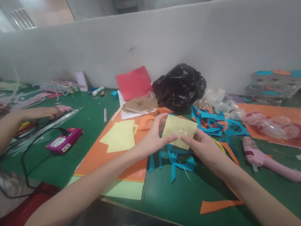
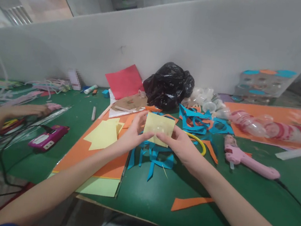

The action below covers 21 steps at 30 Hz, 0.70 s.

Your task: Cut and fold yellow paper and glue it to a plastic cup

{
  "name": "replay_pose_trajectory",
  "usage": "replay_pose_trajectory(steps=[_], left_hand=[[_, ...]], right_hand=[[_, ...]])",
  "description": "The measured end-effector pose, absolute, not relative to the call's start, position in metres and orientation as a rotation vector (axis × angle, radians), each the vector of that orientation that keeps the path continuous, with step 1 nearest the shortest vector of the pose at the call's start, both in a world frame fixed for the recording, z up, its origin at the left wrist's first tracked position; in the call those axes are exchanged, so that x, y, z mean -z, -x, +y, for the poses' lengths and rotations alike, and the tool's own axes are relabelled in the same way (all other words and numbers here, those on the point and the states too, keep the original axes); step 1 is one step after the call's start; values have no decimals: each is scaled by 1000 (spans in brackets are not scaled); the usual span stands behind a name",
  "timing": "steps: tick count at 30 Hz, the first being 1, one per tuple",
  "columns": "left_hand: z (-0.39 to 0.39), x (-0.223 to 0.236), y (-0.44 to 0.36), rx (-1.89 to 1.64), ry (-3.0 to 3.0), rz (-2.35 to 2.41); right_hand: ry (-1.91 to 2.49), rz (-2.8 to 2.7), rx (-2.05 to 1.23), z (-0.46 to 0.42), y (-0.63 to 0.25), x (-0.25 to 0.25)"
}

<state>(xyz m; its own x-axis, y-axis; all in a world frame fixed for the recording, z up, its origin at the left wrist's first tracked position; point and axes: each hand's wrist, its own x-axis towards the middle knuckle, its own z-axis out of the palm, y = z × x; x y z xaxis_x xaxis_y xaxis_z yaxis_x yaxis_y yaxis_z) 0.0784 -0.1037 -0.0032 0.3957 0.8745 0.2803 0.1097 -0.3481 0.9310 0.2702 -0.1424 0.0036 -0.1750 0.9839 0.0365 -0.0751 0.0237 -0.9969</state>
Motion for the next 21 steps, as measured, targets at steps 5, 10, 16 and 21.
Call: replay_pose_trajectory(steps=[5, 10, 16, 21], left_hand=[[-97, 9, -80, -988, -1592, 788], [-101, -1, -81, -941, -1555, 807], [-97, -7, -78, -1082, -1494, 819], [-90, -4, -75, -1220, -1420, 848]], right_hand=[[1050, -1351, -1313, -141, -270, -1], [993, -1352, -1335, -139, -270, -3], [1507, -1670, -737, -137, -304, 0], [1873, -2197, -33, -137, -322, 18]])
